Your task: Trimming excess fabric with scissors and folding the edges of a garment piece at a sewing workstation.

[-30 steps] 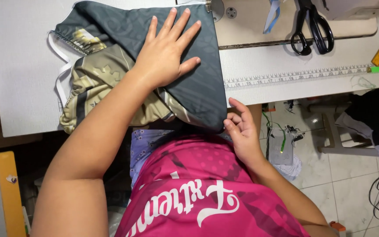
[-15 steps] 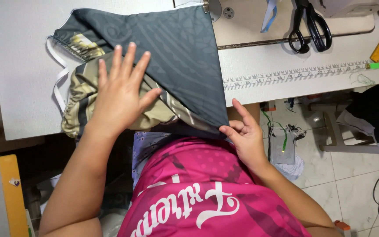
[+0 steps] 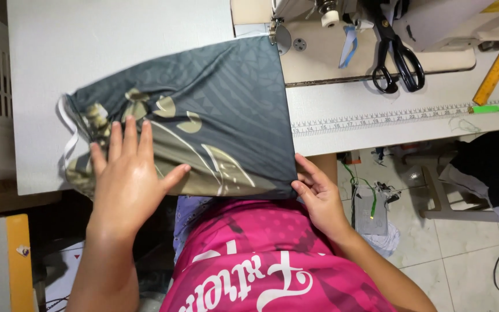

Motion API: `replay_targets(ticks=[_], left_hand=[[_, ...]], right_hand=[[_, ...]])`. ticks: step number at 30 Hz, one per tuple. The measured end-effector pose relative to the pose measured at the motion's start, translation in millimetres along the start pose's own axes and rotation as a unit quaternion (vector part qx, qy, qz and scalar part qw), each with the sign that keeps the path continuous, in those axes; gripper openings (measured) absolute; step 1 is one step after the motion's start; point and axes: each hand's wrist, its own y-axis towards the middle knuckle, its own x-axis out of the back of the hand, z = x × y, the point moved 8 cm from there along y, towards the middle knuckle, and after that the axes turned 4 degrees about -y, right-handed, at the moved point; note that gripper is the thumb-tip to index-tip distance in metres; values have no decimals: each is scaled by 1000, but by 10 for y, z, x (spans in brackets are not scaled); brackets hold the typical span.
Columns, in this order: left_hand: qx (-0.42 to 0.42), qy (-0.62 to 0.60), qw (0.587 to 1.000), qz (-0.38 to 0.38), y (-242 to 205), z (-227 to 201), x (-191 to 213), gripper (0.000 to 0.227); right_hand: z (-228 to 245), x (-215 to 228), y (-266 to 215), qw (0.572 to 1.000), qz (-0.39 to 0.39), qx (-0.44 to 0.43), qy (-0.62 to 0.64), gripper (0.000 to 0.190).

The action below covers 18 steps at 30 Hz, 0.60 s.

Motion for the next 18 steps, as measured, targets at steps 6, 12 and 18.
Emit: replay_targets(ticks=[6, 12, 18], left_hand=[[-96, -49, 987, -118, 296, -405, 324, 68], [-199, -85, 974, -60, 995, -822, -84, 77], [-177, -7, 984, -24, 1269, -710, -226, 83]], right_hand=[[-9, 37, 22, 996, 2, 13, -85, 49], [-193, 108, 102, 996, -16, 25, -90, 48], [171, -29, 46, 990, 33, 18, -135, 49]])
